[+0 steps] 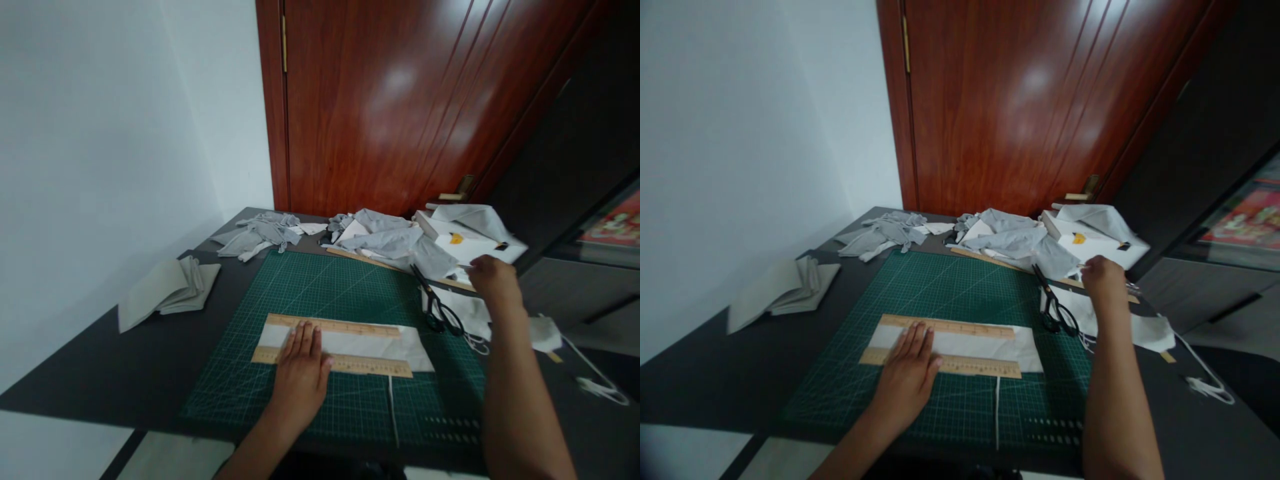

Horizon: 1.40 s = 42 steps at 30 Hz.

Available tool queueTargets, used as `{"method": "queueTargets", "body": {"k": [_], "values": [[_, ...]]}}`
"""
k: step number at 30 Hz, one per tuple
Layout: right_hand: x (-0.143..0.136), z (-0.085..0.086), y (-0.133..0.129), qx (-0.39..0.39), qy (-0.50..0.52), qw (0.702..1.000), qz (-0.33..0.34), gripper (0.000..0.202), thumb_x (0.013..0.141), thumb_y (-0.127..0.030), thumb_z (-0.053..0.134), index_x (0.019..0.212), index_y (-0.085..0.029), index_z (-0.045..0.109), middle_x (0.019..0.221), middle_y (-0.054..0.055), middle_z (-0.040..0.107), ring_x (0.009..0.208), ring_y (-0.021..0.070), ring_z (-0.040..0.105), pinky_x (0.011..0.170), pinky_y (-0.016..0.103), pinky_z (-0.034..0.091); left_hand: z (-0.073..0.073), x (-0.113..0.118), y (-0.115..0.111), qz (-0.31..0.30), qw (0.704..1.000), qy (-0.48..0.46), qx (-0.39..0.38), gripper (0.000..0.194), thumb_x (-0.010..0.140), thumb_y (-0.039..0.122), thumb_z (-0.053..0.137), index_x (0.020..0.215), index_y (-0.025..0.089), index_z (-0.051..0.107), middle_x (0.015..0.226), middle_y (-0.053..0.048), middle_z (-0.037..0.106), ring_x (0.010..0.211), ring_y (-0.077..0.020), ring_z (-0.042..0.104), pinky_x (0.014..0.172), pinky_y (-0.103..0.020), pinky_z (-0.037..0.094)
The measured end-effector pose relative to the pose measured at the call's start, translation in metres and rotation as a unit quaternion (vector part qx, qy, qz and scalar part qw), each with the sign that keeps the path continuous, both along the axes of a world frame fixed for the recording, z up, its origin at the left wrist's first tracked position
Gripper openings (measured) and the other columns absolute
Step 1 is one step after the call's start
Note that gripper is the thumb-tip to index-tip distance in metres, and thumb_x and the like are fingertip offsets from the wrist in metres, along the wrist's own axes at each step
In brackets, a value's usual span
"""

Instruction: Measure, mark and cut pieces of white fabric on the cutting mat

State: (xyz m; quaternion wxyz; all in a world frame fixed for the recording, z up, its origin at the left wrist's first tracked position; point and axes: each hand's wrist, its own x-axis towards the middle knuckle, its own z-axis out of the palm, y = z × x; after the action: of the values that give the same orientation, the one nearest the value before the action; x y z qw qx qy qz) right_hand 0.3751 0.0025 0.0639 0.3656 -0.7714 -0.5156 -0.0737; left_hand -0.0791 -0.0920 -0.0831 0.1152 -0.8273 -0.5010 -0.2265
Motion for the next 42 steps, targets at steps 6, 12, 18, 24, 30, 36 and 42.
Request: {"method": "queueTargets", "body": {"k": [6, 12, 18, 24, 30, 36, 42], "values": [[-0.105, -0.020, 0.039, -0.084, 0.058, 0.945, 0.310, 0.015, 0.083, -0.033, 0.066, 0.085, -0.020, 0.074, 0.082, 0.007, 0.077, 0.078, 0.0243, 0.071, 0.073, 0.034, 0.055, 0.005, 0.001, -0.001, 0.002, 1.000, 0.011, -0.014, 0.056, 0.105, 0.040, 0.041, 0.147, 0.005, 0.053, 0.153, -0.024, 0.055, 0.145, -0.0352, 0.051, 0.121, -0.054, 0.042], [-0.176, -0.055, 0.032, -0.096, 0.109, 0.872, 0.467, 0.013, 0.093, -0.028, 0.061, 0.093, -0.020, 0.072, 0.084, 0.003, 0.076, 0.078, 0.0186, 0.071, 0.073, 0.029, 0.054, 0.008, 0.001, -0.001, 0.003, 1.000, 0.020, -0.023, 0.056, 0.104, 0.040, 0.042, 0.147, 0.005, 0.054, 0.154, -0.023, 0.054, 0.146, -0.0355, 0.050, 0.120, -0.054, 0.043], [-0.172, -0.095, 0.033, -0.045, 0.122, 0.905, 0.404, 0.009, 0.090, -0.020, 0.062, 0.088, -0.020, 0.070, 0.086, 0.006, 0.075, 0.082, 0.0215, 0.070, 0.078, 0.033, 0.050, 0.004, 0.000, -0.001, -0.001, 1.000, 0.025, 0.000, 0.055, 0.105, 0.041, 0.041, 0.145, 0.005, 0.056, 0.153, -0.023, 0.055, 0.146, -0.0347, 0.049, 0.121, -0.053, 0.043], [-0.162, -0.118, 0.045, -0.059, 0.148, 0.909, 0.385, 0.005, 0.085, -0.021, 0.067, 0.090, -0.021, 0.067, 0.079, 0.003, 0.072, 0.071, 0.0200, 0.068, 0.069, 0.030, 0.049, 0.005, -0.002, -0.001, -0.006, 0.999, 0.035, 0.017, 0.055, 0.106, 0.041, 0.039, 0.145, 0.006, 0.055, 0.152, -0.022, 0.057, 0.144, -0.0348, 0.052, 0.117, -0.053, 0.047], [-0.160, -0.116, 0.043, -0.058, 0.147, 0.893, 0.422, 0.006, 0.090, -0.022, 0.060, 0.086, -0.022, 0.064, 0.076, 0.001, 0.067, 0.072, 0.0181, 0.062, 0.071, 0.029, 0.046, 0.008, -0.002, -0.001, -0.014, 0.999, 0.035, 0.027, 0.055, 0.107, 0.041, 0.038, 0.144, 0.005, 0.056, 0.150, -0.023, 0.059, 0.143, -0.0354, 0.053, 0.116, -0.054, 0.048], [-0.151, -0.113, 0.047, -0.053, 0.153, 0.888, 0.430, 0.014, 0.091, -0.030, 0.061, 0.081, -0.021, 0.064, 0.081, 0.003, 0.065, 0.079, 0.0198, 0.059, 0.075, 0.031, 0.044, 0.006, -0.002, -0.001, -0.014, 0.999, 0.034, 0.017, 0.055, 0.107, 0.041, 0.037, 0.145, 0.006, 0.056, 0.150, -0.023, 0.058, 0.144, -0.0354, 0.052, 0.116, -0.055, 0.047], [-0.148, -0.116, 0.043, -0.111, 0.174, 0.871, 0.445, 0.012, 0.087, -0.033, 0.066, 0.093, -0.022, 0.066, 0.067, -0.003, 0.060, 0.060, 0.0172, 0.055, 0.062, 0.028, 0.041, 0.005, -0.002, 0.000, -0.011, 1.000, 0.025, -0.002, 0.056, 0.106, 0.040, 0.038, 0.149, 0.007, 0.052, 0.154, -0.022, 0.054, 0.147, -0.0351, 0.048, 0.117, -0.054, 0.047]]}}
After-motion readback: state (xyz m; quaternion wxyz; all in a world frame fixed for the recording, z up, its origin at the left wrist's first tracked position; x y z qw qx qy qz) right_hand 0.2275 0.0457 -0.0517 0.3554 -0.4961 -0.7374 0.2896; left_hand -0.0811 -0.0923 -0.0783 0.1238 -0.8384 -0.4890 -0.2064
